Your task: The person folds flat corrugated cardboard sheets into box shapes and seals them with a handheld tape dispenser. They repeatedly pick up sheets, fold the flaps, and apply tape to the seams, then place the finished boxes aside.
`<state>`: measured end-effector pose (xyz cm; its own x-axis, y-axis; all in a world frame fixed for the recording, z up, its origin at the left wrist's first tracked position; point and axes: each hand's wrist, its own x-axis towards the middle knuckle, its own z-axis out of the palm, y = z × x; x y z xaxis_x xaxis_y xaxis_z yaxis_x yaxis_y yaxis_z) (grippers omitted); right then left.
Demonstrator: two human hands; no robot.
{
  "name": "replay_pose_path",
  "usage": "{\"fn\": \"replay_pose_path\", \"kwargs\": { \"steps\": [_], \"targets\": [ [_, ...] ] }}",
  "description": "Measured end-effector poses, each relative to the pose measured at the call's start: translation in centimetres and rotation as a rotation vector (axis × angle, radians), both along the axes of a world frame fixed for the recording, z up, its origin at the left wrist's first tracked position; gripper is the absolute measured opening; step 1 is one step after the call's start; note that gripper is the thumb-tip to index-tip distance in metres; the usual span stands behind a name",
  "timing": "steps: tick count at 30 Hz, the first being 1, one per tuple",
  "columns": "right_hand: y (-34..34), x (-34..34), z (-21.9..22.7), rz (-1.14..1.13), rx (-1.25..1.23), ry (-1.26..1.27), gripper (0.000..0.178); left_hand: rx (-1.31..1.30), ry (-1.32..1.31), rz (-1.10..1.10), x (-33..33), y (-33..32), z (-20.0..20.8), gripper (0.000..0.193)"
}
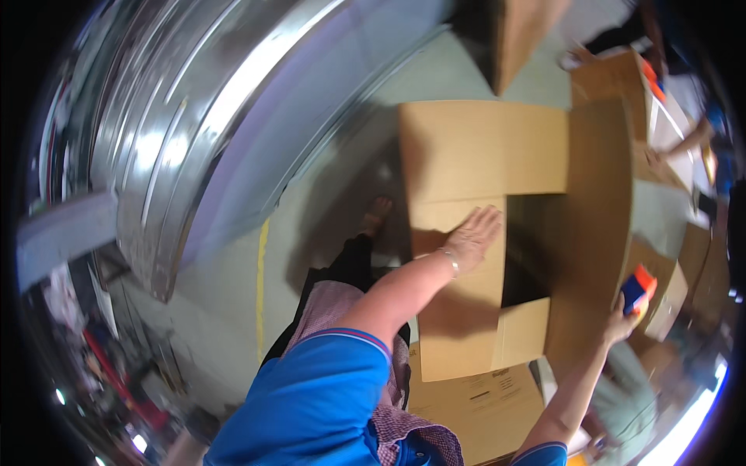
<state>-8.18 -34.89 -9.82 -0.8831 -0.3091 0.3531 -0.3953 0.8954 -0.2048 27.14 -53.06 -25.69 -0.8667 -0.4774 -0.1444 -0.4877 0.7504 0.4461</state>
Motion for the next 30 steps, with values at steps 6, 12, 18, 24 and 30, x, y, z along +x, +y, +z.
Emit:
{"fn": "replay_pose_path", "kwargs": {
  "steps": [6, 12, 18, 24, 30],
  "targets": [
    [1.4, -1.4, 0.8, 0.165, -0.03, -0.196, 0.036, -0.077, 0.067, 0.146, -1.0, 1.6, -1.1, 0.056],
    [1.5, 7.1, -6.8, 0.555, 0.326, 0.106, 0.064, 0.039, 0.159, 0.363, -0.9, 2.6, 1.9, 0.05],
    [-1.4, 10.8, -11.4, 0.373, 0.203, -0.22, 0.063, 0.135, 0.315, 0.453, 1.1, 6.9, 1.5, 0.045],
    [-1.2, 11.2, -14.0, 0.4, 0.285, -0.082, 0.065, 0.104, 0.262, 0.419, 0.9, 6.8, 1.1, 0.047],
    [-1.6, 10.2, -14.1, 0.436, 0.294, -0.058, 0.069, 0.057, 0.305, 0.48, 0.3, 7.1, 0.9, 0.043]
  ]
}}
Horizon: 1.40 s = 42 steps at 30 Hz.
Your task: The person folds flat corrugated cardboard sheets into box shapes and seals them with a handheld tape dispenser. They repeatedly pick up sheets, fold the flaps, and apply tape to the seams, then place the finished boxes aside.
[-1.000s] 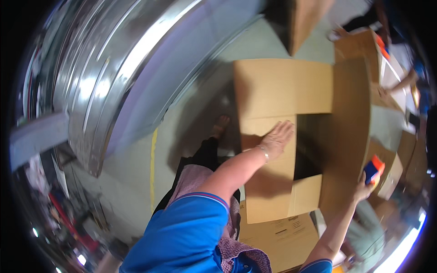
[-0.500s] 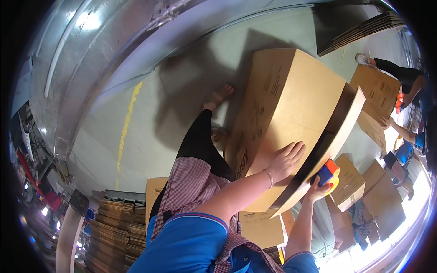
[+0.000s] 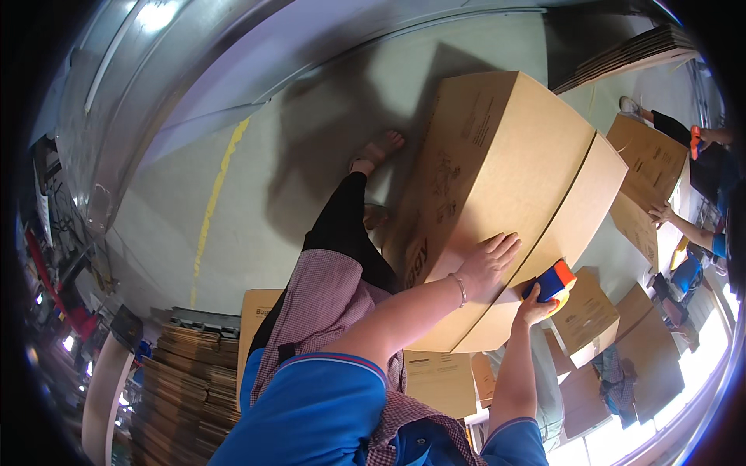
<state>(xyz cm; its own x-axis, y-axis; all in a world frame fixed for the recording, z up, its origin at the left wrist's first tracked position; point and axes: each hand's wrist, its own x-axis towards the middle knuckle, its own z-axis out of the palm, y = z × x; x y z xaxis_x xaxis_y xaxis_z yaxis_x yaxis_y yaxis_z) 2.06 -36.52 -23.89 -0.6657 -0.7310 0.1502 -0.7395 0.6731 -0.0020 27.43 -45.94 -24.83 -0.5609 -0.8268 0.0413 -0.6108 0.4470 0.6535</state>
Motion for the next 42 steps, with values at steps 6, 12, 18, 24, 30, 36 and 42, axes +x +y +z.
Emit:
{"fn": "replay_pose_path", "kwargs": {
  "steps": [6, 12, 18, 24, 30, 36, 42],
  "targets": [
    [0.4, -0.8, 0.0, -0.091, 0.011, -0.067, 0.075, 0.251, 0.357, 0.323, 6.1, 0.0, 1.3, 0.052],
    [0.0, -3.5, 0.4, -0.077, 0.012, 0.03, 0.076, 0.44, 0.469, 0.404, 6.4, 0.6, 3.4, 0.074],
    [-3.0, -7.9, 0.4, -0.259, 0.218, -0.005, 0.068, 0.399, 0.689, 0.172, 3.3, -0.1, 3.2, 0.053],
    [0.8, -16.2, -1.5, -0.312, 0.017, -0.265, 0.045, 0.45, 0.702, 0.019, -0.1, -0.1, 5.5, 0.048],
    [2.7, -17.7, -1.3, -0.407, 0.033, -0.165, 0.05, 0.455, 0.724, -0.146, -0.8, -0.6, 6.0, 0.044],
    [-2.6, -11.6, -0.9, -0.495, 0.181, 0.068, 0.065, 0.393, 0.687, -0.12, -1.4, -1.2, 5.3, 0.032],
    [-3.7, -7.5, -0.1, -0.408, 0.19, 0.248, 0.056, 0.324, 0.521, -0.115, -1.5, -0.8, 5.8, 0.032]
  ]
}}
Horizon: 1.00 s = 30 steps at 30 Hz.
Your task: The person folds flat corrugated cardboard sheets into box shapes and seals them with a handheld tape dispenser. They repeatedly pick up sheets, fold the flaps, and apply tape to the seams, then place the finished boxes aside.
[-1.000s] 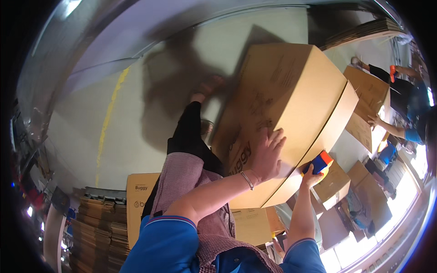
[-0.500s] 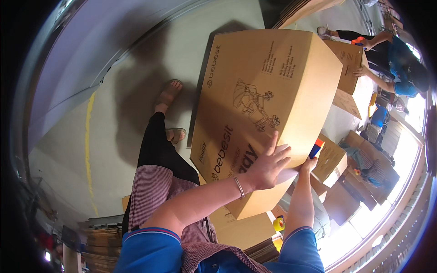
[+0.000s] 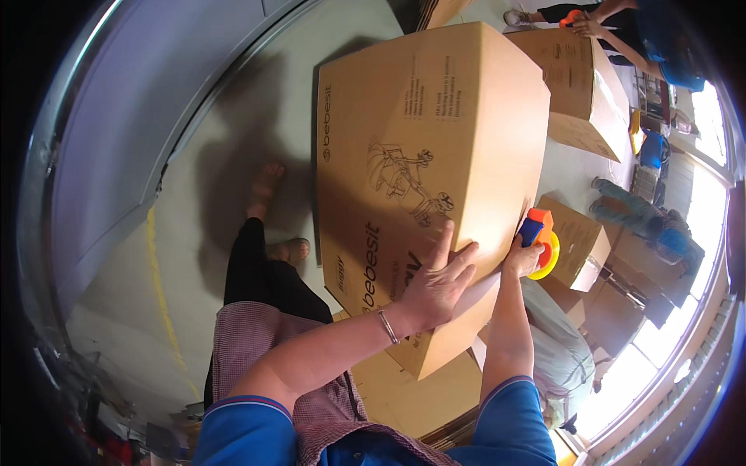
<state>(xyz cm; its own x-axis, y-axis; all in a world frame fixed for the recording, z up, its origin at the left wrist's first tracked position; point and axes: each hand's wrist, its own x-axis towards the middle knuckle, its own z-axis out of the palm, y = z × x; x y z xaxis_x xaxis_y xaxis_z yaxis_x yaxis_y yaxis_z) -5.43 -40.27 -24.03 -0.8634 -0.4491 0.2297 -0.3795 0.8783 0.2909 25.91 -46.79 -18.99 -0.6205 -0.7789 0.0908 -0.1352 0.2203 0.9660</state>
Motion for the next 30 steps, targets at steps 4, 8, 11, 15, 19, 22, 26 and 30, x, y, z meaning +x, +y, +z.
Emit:
{"fn": "replay_pose_path", "kwargs": {
  "steps": [4, 8, 11, 15, 19, 22, 26, 30],
  "targets": [
    [1.4, 0.5, -0.4, 0.063, -0.027, 0.049, 0.054, -0.055, -0.134, -0.022, 0.3, 0.3, 0.9, 0.036],
    [1.2, 3.9, -0.8, 0.112, -0.227, 0.027, 0.061, -0.229, -0.476, -0.117, 2.7, -3.2, 3.8, 0.041],
    [-0.8, 8.1, 1.0, 0.081, -0.375, -0.137, 0.069, -0.313, -0.584, -0.192, 1.2, -8.1, 4.6, 0.042],
    [-0.6, 14.1, 0.5, 0.085, -0.425, -0.192, 0.061, -0.548, -0.506, -0.328, -4.9, -13.4, 0.3, 0.027],
    [-0.1, 14.2, 1.4, 0.009, -0.45, -0.196, 0.053, -0.64, -0.541, -0.644, -7.2, -16.6, -1.3, 0.048],
    [0.8, 13.5, 1.5, -0.011, -0.485, -0.242, 0.054, -0.746, -0.424, -0.808, -8.9, -19.1, 0.2, 0.075],
    [0.1, 13.5, 1.9, -0.042, -0.464, -0.303, 0.054, -0.899, -0.569, -0.943, -10.7, -21.8, -3.9, 0.087],
    [0.5, 13.3, 1.7, -0.035, -0.444, -0.296, 0.055, -0.974, -0.641, -0.944, -11.1, -20.9, -5.9, 0.084]
  ]
}}
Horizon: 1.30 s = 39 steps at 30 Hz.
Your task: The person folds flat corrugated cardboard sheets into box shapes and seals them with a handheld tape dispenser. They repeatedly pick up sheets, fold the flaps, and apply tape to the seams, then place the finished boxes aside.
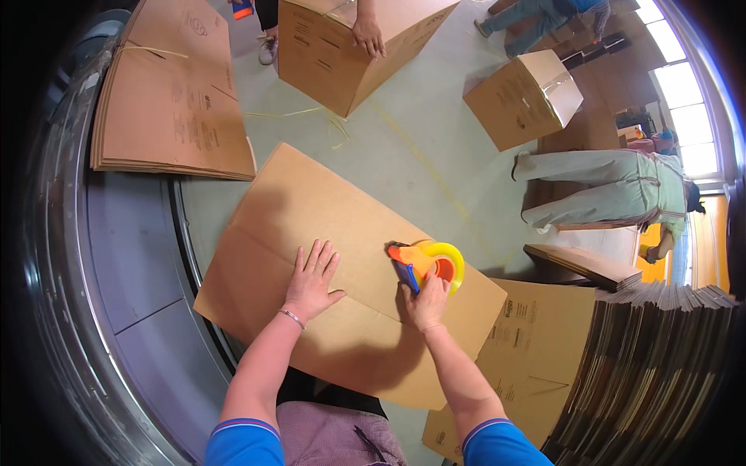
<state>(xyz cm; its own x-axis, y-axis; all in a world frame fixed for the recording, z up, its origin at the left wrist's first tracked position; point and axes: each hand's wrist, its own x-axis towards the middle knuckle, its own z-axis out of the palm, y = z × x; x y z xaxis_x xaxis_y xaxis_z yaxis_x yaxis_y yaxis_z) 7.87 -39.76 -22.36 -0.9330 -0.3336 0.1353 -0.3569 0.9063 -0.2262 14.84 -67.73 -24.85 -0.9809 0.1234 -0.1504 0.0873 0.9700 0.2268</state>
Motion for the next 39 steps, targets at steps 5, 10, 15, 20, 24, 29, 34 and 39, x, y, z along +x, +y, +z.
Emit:
{"fn": "replay_pose_path", "kwargs": {
  "steps": [5, 10, 15, 20, 24, 29, 34, 39],
  "targets": [
    [-0.6, -0.9, 3.1, -0.045, -0.033, -0.205, 0.061, -0.004, -0.066, 0.016, 1.6, 2.2, 2.1, 0.079],
    [-7.4, -1.8, 9.9, -0.236, -0.727, -0.711, 0.052, 0.081, -0.01, -0.025, 3.8, 0.7, 2.2, 0.076],
    [-15.5, -1.0, 12.4, -0.02, -0.952, -1.147, 0.045, 0.107, 0.009, -0.088, 5.7, 1.1, 1.0, 0.074],
    [-20.0, 0.1, 7.7, 0.097, -0.692, -1.267, 0.038, 0.704, 0.053, 0.07, 6.1, 1.6, 1.9, 0.037],
    [-19.6, 0.9, 6.6, 0.232, -0.633, -1.201, 0.039, 1.064, 0.042, 0.198, 13.1, 3.1, 3.5, 0.022],
    [-18.8, 0.9, 6.5, 0.21, -0.644, -1.179, 0.042, 1.144, 0.242, 0.915, 13.2, -2.8, 10.0, 0.02],
    [-19.0, 1.2, 6.8, 0.238, -0.635, -1.186, 0.041, 1.759, -0.138, 1.007, 6.1, -11.4, 9.6, 0.042],
    [-18.1, 1.3, 6.4, 0.24, -0.638, -1.176, 0.043, 1.752, -0.31, 0.997, 4.1, -13.7, 10.5, 0.03]
  ]
}}
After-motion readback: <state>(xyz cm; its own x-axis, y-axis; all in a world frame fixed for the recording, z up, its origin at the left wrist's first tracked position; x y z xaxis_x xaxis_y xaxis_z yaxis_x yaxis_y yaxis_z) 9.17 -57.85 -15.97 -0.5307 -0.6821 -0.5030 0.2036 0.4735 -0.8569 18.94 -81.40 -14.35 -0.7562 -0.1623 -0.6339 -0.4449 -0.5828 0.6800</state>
